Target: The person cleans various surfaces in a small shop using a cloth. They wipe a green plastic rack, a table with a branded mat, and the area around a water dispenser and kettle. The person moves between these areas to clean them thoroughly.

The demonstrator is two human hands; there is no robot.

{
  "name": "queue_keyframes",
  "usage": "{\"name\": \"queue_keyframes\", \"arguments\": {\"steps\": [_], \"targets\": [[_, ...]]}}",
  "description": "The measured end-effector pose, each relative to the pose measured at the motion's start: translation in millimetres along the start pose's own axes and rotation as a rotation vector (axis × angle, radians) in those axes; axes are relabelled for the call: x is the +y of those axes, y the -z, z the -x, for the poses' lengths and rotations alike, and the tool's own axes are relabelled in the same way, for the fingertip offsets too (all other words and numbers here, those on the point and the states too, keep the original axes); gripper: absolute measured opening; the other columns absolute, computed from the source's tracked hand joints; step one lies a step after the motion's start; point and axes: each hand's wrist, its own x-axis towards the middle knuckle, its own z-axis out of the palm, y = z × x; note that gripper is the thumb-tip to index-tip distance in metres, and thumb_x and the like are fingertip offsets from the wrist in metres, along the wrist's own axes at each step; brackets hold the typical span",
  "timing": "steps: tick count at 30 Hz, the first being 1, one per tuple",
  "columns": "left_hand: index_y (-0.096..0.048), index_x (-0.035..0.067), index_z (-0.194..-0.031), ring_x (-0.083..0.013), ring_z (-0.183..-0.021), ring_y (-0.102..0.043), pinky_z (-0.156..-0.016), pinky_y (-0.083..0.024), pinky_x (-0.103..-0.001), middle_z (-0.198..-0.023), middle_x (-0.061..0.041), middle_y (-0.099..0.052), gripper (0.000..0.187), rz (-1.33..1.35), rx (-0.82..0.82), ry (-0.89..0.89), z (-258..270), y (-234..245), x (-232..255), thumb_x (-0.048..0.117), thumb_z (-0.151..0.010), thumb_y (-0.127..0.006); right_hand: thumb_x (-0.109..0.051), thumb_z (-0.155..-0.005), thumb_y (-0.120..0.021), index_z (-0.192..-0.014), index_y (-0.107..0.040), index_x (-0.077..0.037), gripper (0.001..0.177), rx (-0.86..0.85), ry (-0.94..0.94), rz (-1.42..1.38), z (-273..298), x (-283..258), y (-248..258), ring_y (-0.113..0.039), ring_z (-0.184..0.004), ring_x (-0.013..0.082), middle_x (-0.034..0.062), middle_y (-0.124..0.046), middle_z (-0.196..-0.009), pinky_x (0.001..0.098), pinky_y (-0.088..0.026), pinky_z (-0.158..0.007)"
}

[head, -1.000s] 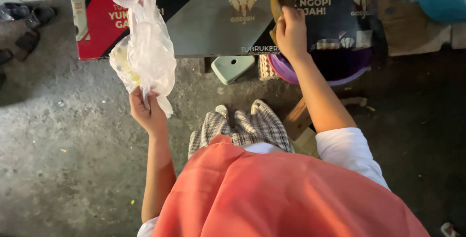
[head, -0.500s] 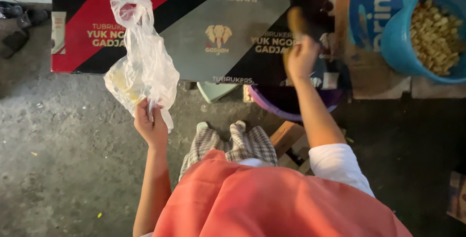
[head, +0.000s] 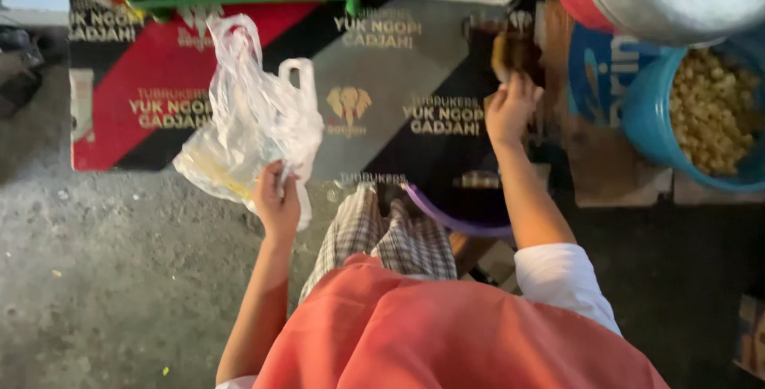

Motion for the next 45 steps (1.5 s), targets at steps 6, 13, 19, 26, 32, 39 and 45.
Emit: {"name": "queue_keyframes", "arguments": {"steps": [6, 13, 19, 26, 32, 39, 45], "targets": [[-0.064, -0.001, -0.110, -0.0246, -0.079, -0.067, -0.072, -0.052, -0.033, -0.093, -0.014, -0.068, 0.025, -0.053, -0.105, 0.026, -39, -32, -8, -0.006, -0.086, -0.068, -0.022, -0.112, -0.053, -0.155, -0.042, 0.001, 0.050, 0.053, -0.020, 0.127, -90, 55, -62, -0.045, -0.139, 0.0509, 0.0305, -0.049, -0.152, 0.0628, -0.031, -0.116], [-0.064, 0.000, -0.110, -0.0340, -0.087, -0.067, -0.080, -0.053, -0.037, -0.103, -0.017, -0.070, 0.029, -0.039, -0.127, 0.019, -48, -42, 6, -0.008, -0.082, -0.066, -0.037, -0.110, -0.055, -0.140, -0.053, -0.011, 0.040, -0.361, -0.190, -0.010, -145, 59, -83, -0.063, -0.105, 0.0547, 0.0315, -0.068, -0.118, 0.0607, -0.049, -0.088], [-0.062, -0.001, -0.112, -0.0377, -0.099, -0.067, -0.087, -0.053, -0.039, -0.108, -0.017, -0.070, 0.030, -0.055, -0.016, -0.073, -31, -47, 30, -0.009, -0.083, -0.065, -0.033, -0.106, -0.057, -0.142, -0.053, 0.002, 0.050, -0.275, 0.085, -0.024, -166, 57, -63, -0.053, -0.111, 0.0589, 0.0404, -0.048, -0.142, 0.0615, -0.043, -0.087], [-0.062, -0.001, -0.116, -0.0278, -0.093, -0.072, -0.078, -0.057, -0.034, -0.103, -0.015, -0.070, 0.033, 0.069, 0.071, 0.032, 20, -62, 64, -0.011, -0.085, -0.057, -0.018, -0.096, -0.062, -0.132, -0.057, -0.003, 0.040, -0.412, 0.220, 0.246, -146, 57, -21, -0.051, -0.131, 0.0494, 0.0273, -0.053, -0.146, 0.0578, -0.039, -0.108], [-0.063, -0.002, -0.112, -0.0204, -0.082, -0.067, -0.073, -0.050, -0.029, -0.096, -0.014, -0.070, 0.025, -0.108, 0.181, 0.021, 60, -67, 86, -0.012, -0.089, -0.068, 0.001, -0.098, -0.053, -0.135, -0.056, 0.003, 0.037, -0.389, 0.331, -0.127, -44, 67, 30, -0.062, -0.113, 0.0497, 0.0309, -0.063, -0.127, 0.0534, -0.049, -0.098], [-0.060, -0.006, -0.113, -0.0122, -0.084, -0.063, -0.077, -0.050, -0.025, -0.095, -0.008, -0.069, 0.017, 0.043, 0.243, 0.069, 82, -69, 91, -0.013, -0.098, -0.059, -0.015, -0.111, -0.055, -0.134, -0.059, 0.000, 0.028, -0.315, -0.177, -0.349, -42, 139, 53, -0.069, -0.111, 0.0378, 0.0240, -0.070, -0.122, 0.0436, -0.054, -0.101], [-0.060, -0.007, -0.117, -0.0108, -0.090, -0.065, -0.083, -0.053, -0.025, -0.102, -0.009, -0.069, 0.016, 0.155, 0.290, 0.067, 86, -70, 93, -0.011, -0.102, -0.056, -0.023, -0.100, -0.065, -0.140, -0.056, -0.001, 0.047, 0.069, 0.437, 0.082, -44, 106, 20, -0.058, -0.122, 0.0430, 0.0298, -0.058, -0.136, 0.0486, -0.051, -0.097]]}}
